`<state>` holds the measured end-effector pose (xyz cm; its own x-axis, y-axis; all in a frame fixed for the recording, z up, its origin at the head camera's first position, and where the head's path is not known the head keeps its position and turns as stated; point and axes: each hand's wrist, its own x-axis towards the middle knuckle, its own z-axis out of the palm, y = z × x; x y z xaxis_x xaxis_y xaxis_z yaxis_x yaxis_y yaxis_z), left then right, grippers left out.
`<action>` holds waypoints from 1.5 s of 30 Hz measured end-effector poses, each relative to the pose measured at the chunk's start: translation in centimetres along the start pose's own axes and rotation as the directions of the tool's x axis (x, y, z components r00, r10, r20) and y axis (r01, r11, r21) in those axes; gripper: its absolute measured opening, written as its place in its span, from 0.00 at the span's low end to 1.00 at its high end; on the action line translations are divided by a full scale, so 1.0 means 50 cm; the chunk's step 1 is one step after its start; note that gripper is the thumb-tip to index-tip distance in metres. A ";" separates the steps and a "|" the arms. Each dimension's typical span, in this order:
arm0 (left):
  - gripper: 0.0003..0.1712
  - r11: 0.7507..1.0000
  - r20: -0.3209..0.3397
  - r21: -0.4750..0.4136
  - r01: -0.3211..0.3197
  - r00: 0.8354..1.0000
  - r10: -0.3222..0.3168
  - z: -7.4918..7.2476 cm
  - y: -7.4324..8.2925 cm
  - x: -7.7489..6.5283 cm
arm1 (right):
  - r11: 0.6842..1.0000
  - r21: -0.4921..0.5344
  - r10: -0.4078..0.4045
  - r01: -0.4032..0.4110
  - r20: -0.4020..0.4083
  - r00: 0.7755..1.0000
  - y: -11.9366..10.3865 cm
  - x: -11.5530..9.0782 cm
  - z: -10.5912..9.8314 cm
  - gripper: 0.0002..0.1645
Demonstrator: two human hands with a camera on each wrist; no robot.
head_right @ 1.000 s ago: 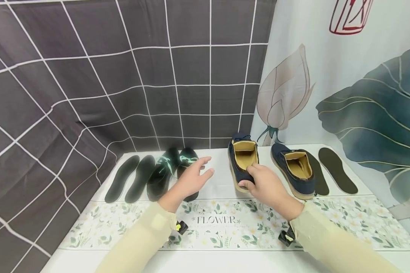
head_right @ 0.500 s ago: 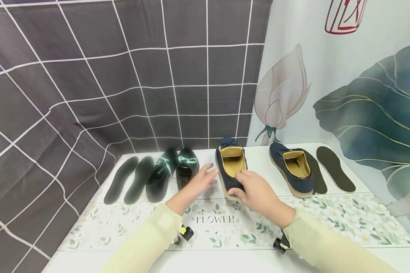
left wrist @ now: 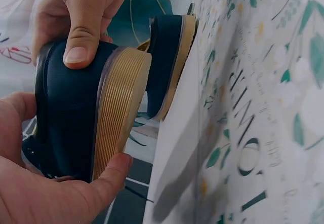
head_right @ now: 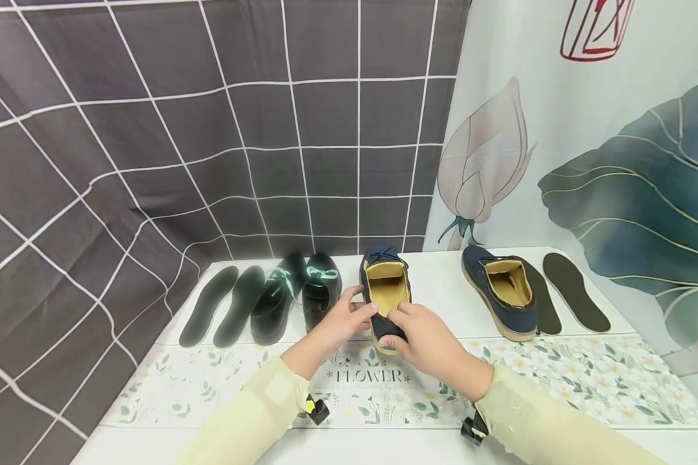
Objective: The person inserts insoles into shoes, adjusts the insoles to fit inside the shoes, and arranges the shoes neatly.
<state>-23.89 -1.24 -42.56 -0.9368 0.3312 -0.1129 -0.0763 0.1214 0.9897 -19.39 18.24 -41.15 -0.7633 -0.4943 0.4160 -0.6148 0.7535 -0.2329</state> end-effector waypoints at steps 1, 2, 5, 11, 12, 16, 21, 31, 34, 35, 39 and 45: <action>0.45 1.000 0.003 -0.009 0.006 1.000 -0.006 -0.001 -0.002 -0.001 | 1.000 0.002 0.007 -0.007 0.017 1.000 0.000 0.000 0.002 0.16; 0.44 1.000 0.002 -0.017 0.008 1.000 -0.008 -0.002 -0.004 -0.002 | 1.000 0.006 0.016 -0.016 0.038 0.999 0.000 -0.001 0.004 0.16; 0.43 0.999 0.001 -0.022 0.028 1.000 -0.028 -0.003 -0.013 -0.004 | 0.999 0.018 0.036 -0.037 0.092 0.995 -0.002 -0.004 0.010 0.15; 0.43 0.999 0.012 -0.012 0.050 0.999 -0.050 -0.006 -0.030 -0.008 | 0.999 0.022 0.044 -0.048 0.142 0.989 -0.001 -0.012 0.025 0.13; 0.43 0.998 0.016 -0.011 0.055 0.998 -0.054 -0.007 -0.032 -0.008 | 0.999 0.022 0.044 -0.048 0.145 0.988 -0.001 -0.013 0.027 0.13; 0.43 0.997 0.021 0.036 0.062 0.998 -0.062 -0.008 -0.037 -0.010 | 0.998 0.034 0.040 -0.045 0.151 0.988 -0.001 -0.016 0.032 0.14; 0.42 0.989 -0.004 0.132 0.071 0.997 -0.071 -0.011 -0.041 -0.011 | 1.000 0.009 -0.017 0.016 0.125 0.992 0.002 -0.020 0.042 0.14; 0.38 0.966 -0.006 0.258 -0.006 1.000 0.008 -0.005 -0.053 -0.005 | 0.999 -0.009 -0.041 0.043 0.135 0.990 0.005 -0.035 0.065 0.13; 0.38 0.955 -0.018 0.296 -0.005 1.000 0.011 -0.002 -0.055 -0.003 | 0.999 -0.026 -0.033 0.036 0.132 0.991 0.004 -0.037 0.067 0.14; 0.38 0.952 -0.024 0.307 -0.005 1.000 0.013 0.000 -0.055 -0.003 | 0.999 -0.032 -0.028 0.032 0.131 0.991 0.004 -0.037 0.068 0.14; 0.44 0.902 -0.074 0.431 -0.018 0.996 0.055 0.004 -0.050 0.001 | 0.999 -0.040 -0.017 0.023 0.134 0.991 0.004 -0.034 0.069 0.14; 0.47 0.745 -0.111 0.668 -0.008 0.988 0.110 0.012 -0.037 0.008 | 0.999 -0.049 -0.013 0.021 0.149 0.989 0.003 -0.034 0.072 0.14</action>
<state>-23.94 -0.75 -44.50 -0.9716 0.2364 0.0074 0.1785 0.7124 0.6787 -18.87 17.65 -45.05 -0.7762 -0.5631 0.2836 -0.6199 0.7635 -0.1808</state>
